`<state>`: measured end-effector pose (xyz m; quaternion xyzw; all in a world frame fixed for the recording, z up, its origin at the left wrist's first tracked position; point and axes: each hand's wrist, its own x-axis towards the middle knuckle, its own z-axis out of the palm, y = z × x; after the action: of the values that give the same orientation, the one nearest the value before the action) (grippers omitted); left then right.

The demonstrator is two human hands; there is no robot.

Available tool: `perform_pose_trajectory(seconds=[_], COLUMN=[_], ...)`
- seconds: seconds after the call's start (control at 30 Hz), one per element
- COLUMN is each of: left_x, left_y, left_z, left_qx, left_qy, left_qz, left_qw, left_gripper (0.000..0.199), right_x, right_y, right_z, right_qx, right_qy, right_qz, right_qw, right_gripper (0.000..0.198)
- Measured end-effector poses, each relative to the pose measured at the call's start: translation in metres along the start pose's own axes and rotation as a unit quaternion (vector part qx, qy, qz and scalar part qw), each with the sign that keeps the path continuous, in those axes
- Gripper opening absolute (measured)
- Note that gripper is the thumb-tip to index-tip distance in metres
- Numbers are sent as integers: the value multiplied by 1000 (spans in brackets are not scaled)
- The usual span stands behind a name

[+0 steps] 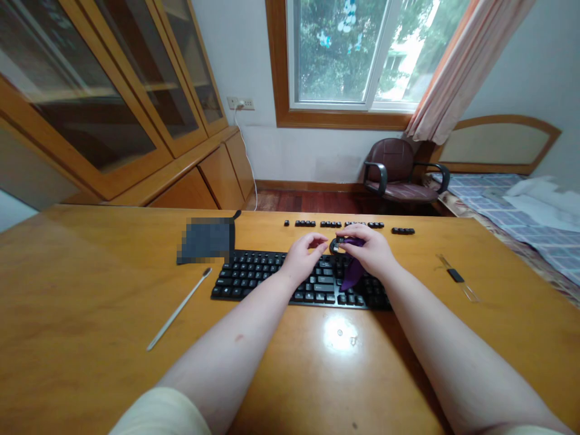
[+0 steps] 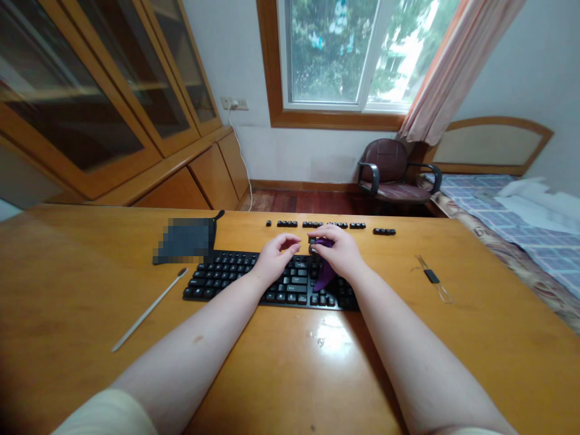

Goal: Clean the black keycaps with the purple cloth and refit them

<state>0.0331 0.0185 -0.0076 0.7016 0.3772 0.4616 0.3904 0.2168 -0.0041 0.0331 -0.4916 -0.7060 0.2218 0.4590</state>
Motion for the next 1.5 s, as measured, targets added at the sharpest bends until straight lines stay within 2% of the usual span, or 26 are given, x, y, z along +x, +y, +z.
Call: perform_pose_trajectory(seconds=[0.3, 0.5, 0.7, 0.9, 1.07, 1.2, 1.5], left_x=[-1, -1, -1, -2, -3, -3, -3], left_y=[1, 1, -2, 6, 12, 12, 10], left_z=[0, 0, 1, -1, -2, -3, -3], left_qx=[6, 23, 34, 49, 83, 89, 90], left_qy=[-8, -32, -24, -28, -47, -52, -53], left_qz=[4, 18, 8, 17, 35, 34, 36], left_qw=[1000, 999, 999, 998, 995, 994, 994], left_gripper=[20, 21, 17, 15, 18, 20, 21], right_x=[0, -2, -5, -1, 6, 5, 2], right_y=[5, 7, 5, 2, 11, 22, 22], right_z=[3, 6, 11, 4, -24, -38, -30], right_qx=[7, 26, 28, -20, -64, -133, -165], right_qy=[4, -70, -81, -69, -160, -229, -251], right_qz=[-12, -8, 6, 77, 73, 132, 180], right_qw=[1000, 997, 996, 994, 982, 955, 937], right_gripper=[17, 19, 24, 27, 21, 21, 18])
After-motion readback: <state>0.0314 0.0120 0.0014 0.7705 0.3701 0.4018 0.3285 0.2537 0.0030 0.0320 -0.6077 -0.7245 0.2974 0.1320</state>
